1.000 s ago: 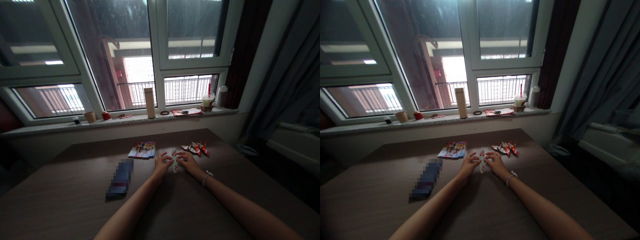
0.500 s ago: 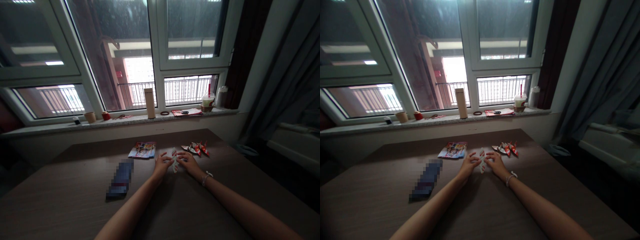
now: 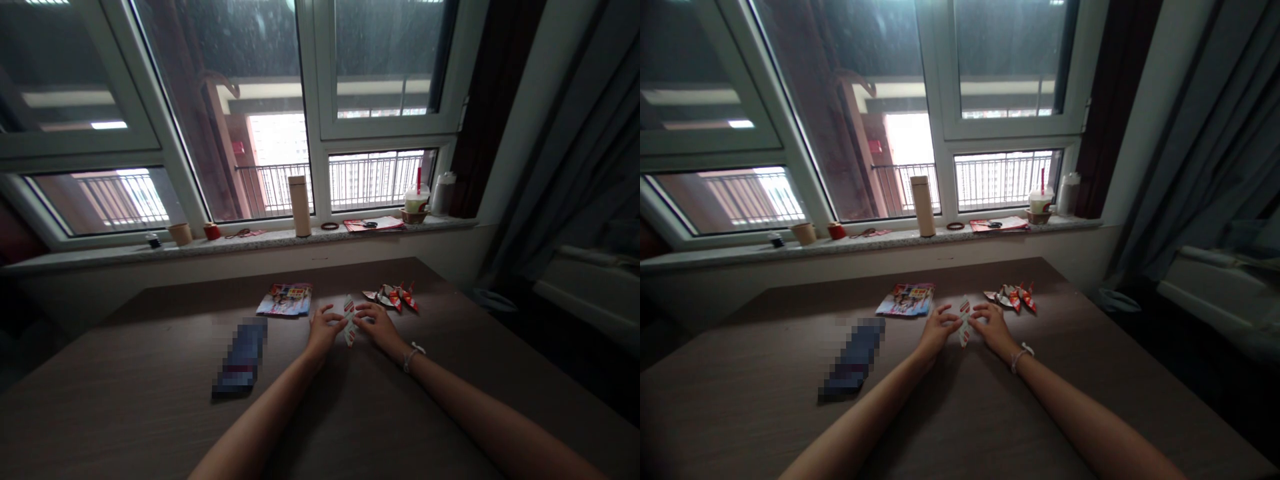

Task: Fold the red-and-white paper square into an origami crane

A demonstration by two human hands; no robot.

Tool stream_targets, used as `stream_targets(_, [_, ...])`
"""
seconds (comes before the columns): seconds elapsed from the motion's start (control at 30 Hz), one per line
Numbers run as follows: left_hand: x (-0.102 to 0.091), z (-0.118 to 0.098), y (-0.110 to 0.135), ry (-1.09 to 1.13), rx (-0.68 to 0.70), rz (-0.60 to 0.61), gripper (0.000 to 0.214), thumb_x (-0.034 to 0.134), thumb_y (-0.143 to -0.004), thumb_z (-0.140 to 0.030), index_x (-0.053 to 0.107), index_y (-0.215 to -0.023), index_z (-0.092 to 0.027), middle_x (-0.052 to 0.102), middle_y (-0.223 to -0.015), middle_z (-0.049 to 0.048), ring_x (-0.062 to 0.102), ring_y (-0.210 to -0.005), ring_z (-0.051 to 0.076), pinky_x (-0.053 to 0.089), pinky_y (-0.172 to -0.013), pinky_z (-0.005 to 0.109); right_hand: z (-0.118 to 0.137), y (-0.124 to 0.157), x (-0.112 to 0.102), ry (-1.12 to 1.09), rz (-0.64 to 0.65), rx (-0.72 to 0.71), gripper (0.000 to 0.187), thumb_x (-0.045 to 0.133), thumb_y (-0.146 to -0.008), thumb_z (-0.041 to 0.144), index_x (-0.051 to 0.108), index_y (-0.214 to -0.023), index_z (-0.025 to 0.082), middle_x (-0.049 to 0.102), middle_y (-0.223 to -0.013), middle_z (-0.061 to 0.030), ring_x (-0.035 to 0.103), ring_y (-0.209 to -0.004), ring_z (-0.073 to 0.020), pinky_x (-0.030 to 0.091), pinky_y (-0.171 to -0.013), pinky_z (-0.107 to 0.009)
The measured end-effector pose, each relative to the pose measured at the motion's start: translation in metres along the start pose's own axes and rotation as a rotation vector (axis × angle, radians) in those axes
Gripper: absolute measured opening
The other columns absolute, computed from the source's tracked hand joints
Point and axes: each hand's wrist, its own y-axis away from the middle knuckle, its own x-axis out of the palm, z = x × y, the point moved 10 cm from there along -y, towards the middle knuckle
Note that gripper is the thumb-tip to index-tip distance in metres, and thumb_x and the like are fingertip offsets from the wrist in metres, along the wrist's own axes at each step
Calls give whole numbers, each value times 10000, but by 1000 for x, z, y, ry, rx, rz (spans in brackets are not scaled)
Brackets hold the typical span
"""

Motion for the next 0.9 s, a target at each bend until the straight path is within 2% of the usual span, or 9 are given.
stream_targets(0.2, [-4,2,0,-4,-8,-27,181,838,-619,-339,755,-678,-190,579,-1316,107,485,-1273,302,294,-1135,430,0,0,-2,-29,-10,0,299,710,-707,527,752,-748,234,694,-1060,-86,535,-1138,-294,347,-1045,-479])
stream_targets(0.4, [-3,4,-2,7,-24,3,204,830,-631,-381,771,-709,-202,561,-1346,105,479,-1287,311,284,-1142,426,-7,-2,-10,-50,-48,31,277,614,-778,477,730,-782,226,693,-1039,-82,544,-1113,-278,363,-1039,-453])
stream_targets(0.5, [-3,3,-2,20,-24,5,239,832,-621,-419,772,-705,-204,562,-1351,104,478,-1290,315,287,-1140,425,-8,-2,-8,-10,-8,14,227,642,-756,397,751,-876,238,684,-1068,-77,519,-1149,-277,342,-1068,-459])
stream_targets(0.63, [-2,1,-1,27,-13,13,254,826,-626,-436,772,-702,-200,560,-1357,107,488,-1284,310,300,-1132,422,-8,-2,0,32,56,-6,200,658,-752,340,774,-894,260,670,-1128,-67,476,-1202,-274,314,-1103,-459])
stream_targets(0.9, [-3,-4,1,-6,1,-8,179,823,-637,-363,771,-690,-201,583,-1336,113,501,-1273,313,302,-1129,445,-6,-1,4,-6,85,-8,169,674,-764,386,780,-838,277,684,-1101,-53,475,-1202,-280,314,-1105,-480])
